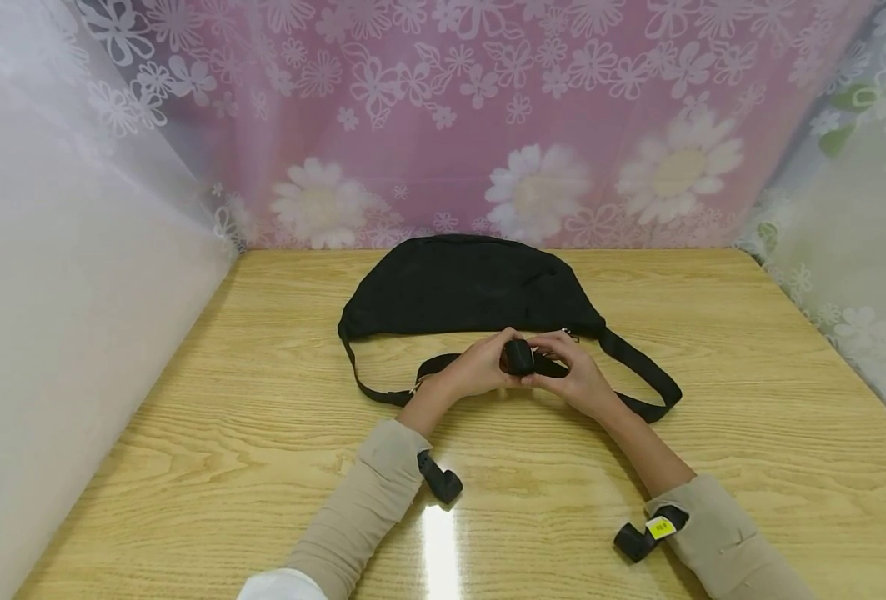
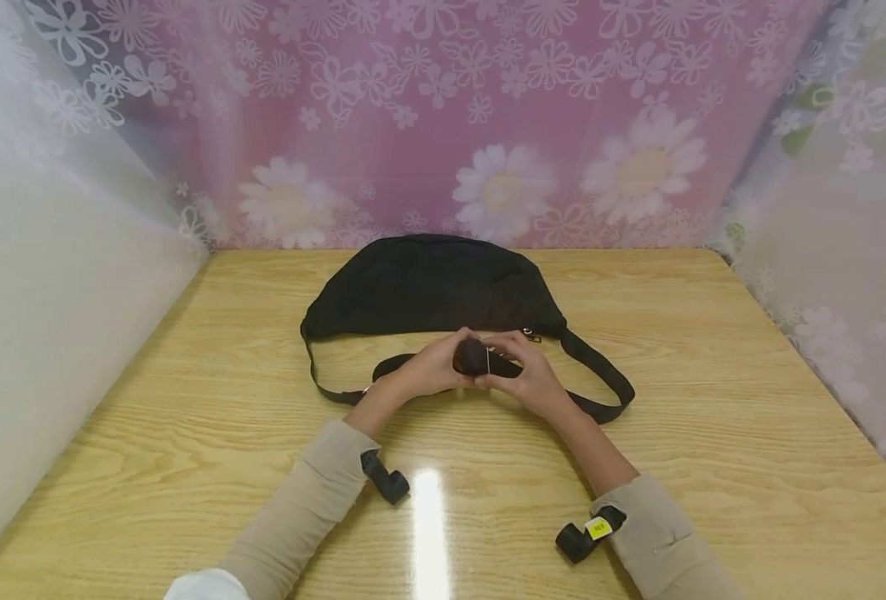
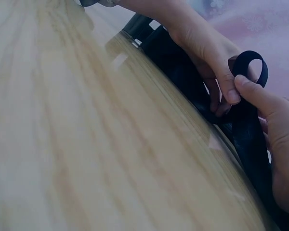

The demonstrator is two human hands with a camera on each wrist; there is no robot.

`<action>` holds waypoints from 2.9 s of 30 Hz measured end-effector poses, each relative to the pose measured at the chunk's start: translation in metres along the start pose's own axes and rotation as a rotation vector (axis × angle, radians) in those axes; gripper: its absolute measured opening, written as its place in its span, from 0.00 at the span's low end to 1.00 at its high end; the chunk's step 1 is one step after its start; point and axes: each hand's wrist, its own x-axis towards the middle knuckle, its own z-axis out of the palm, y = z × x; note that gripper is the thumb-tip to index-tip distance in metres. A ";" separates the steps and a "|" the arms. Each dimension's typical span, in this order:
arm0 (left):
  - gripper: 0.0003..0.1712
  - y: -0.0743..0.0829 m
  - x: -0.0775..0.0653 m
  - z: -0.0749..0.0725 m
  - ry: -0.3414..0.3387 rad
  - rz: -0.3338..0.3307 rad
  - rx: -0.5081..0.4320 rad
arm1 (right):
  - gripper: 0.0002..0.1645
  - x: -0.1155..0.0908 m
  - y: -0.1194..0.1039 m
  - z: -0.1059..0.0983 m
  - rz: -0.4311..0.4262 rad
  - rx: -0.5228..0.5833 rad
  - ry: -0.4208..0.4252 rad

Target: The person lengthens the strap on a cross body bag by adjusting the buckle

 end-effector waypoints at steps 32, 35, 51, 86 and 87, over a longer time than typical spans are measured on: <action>0.33 -0.005 -0.002 -0.009 0.086 0.039 0.092 | 0.09 0.000 0.008 -0.001 0.039 0.052 0.086; 0.32 -0.005 -0.002 -0.011 0.085 0.053 0.109 | 0.09 0.001 0.007 -0.001 0.017 0.052 0.086; 0.26 -0.007 -0.005 -0.027 0.118 0.088 0.041 | 0.08 0.002 0.004 -0.001 0.056 0.018 0.102; 0.28 -0.003 -0.018 -0.051 0.156 0.000 -0.078 | 0.09 -0.005 0.039 -0.004 0.189 -0.154 0.192; 0.29 -0.003 -0.018 -0.051 0.150 0.003 -0.066 | 0.09 -0.005 0.039 -0.004 0.194 -0.154 0.192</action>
